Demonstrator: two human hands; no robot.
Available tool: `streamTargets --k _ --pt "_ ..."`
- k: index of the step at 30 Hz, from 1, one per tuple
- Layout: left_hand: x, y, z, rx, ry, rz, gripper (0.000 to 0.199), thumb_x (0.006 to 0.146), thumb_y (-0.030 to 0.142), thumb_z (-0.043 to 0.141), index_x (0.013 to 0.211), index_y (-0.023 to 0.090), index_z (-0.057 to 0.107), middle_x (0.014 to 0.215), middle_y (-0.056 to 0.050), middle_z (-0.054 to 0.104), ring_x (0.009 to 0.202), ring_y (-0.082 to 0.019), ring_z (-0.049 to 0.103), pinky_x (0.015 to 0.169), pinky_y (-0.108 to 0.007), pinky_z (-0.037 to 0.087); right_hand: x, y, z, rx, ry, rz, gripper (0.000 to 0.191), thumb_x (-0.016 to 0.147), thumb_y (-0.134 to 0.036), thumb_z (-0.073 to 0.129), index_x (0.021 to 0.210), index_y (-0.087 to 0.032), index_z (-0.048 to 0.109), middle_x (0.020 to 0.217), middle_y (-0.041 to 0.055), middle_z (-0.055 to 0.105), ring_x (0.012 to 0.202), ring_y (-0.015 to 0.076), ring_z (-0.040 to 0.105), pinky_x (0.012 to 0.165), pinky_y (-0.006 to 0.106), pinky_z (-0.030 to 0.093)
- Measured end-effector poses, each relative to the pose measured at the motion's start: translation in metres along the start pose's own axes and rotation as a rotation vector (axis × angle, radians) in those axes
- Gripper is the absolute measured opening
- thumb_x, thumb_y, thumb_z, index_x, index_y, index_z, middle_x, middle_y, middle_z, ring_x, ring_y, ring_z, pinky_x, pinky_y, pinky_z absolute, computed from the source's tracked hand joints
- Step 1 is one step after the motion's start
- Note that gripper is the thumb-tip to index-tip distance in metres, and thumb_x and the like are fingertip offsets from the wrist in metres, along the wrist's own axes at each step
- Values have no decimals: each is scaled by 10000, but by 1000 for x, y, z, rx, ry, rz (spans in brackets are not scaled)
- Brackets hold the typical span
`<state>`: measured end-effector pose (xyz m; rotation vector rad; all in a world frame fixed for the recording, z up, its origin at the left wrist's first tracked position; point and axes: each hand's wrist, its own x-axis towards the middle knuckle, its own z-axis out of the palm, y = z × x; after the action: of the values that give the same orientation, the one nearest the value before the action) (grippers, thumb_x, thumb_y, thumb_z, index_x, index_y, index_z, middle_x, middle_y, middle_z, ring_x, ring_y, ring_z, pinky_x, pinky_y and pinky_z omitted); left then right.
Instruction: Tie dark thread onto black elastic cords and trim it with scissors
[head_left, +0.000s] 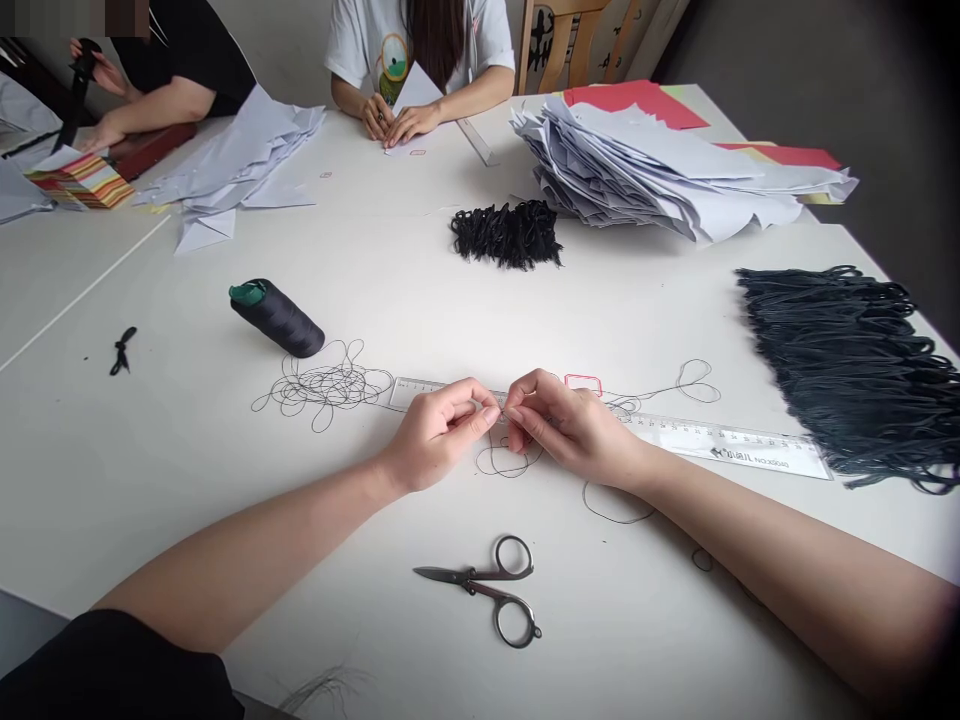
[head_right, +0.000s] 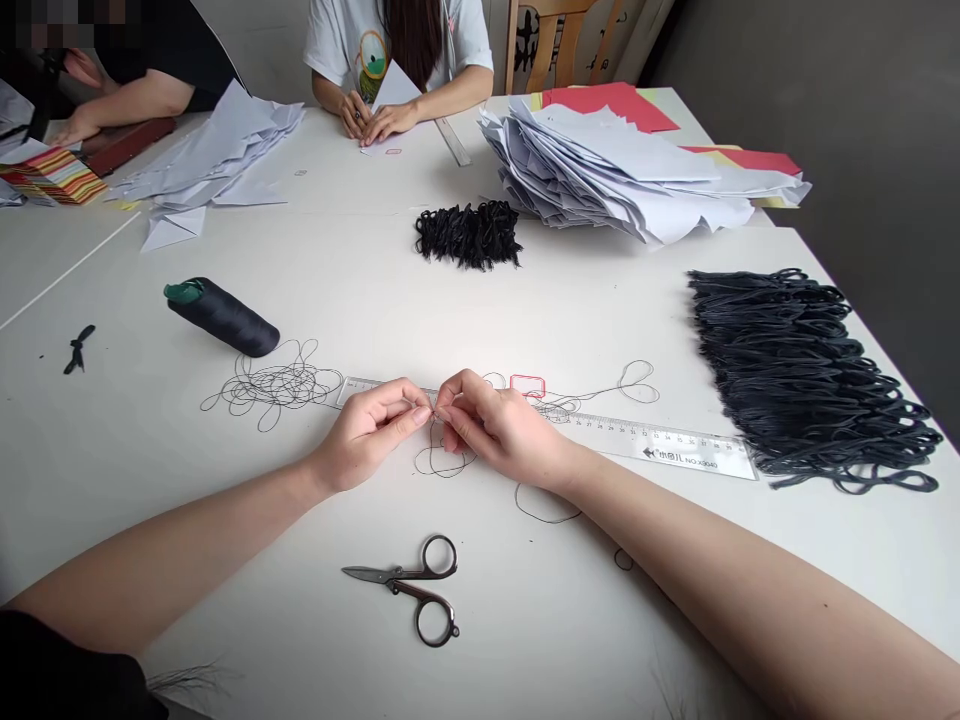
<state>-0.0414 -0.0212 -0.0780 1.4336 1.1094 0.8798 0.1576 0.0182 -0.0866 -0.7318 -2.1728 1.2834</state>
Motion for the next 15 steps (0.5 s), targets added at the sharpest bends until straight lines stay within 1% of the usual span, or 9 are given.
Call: streamTargets --k 3,5,8,13,15 --pt "1 0 0 -5 14 -3 263 912 408 555 838 158 586 629 -16 602 500 -91 410 488 -247 289 0 1 0 -29 16 -17 78 1015 -252 338 977 -214 395 691 4 625 585 115 591 533 226 480" --pt "1 0 0 -9 11 -8 244 921 384 543 839 156 576 677 -26 640 495 -79 369 485 -245 264 0 2 0 -50 28 -29 79 1014 -241 325 970 -218 387 697 3 609 587 118 576 533 231 473" --pt "0 1 0 -13 9 -4 222 927 356 536 833 157 565 690 -18 651 486 -68 325 480 -241 244 0 4 1 -59 41 -25 82 1018 -252 324 974 -221 386 713 5 602 603 123 570 553 243 480" --pt "0 2 0 -17 0 14 213 935 341 526 833 157 560 756 -30 681 502 -67 369 496 -234 280 0 5 1 -46 58 19 107 1017 -307 376 1016 -212 424 743 11 619 619 121 580 569 244 491" --pt "0 2 0 -11 1 21 228 932 356 532 831 154 566 724 -23 665 504 -70 400 505 -231 312 1 4 0 -45 51 22 118 1014 -313 392 1021 -206 441 743 11 621 623 118 584 567 238 490"
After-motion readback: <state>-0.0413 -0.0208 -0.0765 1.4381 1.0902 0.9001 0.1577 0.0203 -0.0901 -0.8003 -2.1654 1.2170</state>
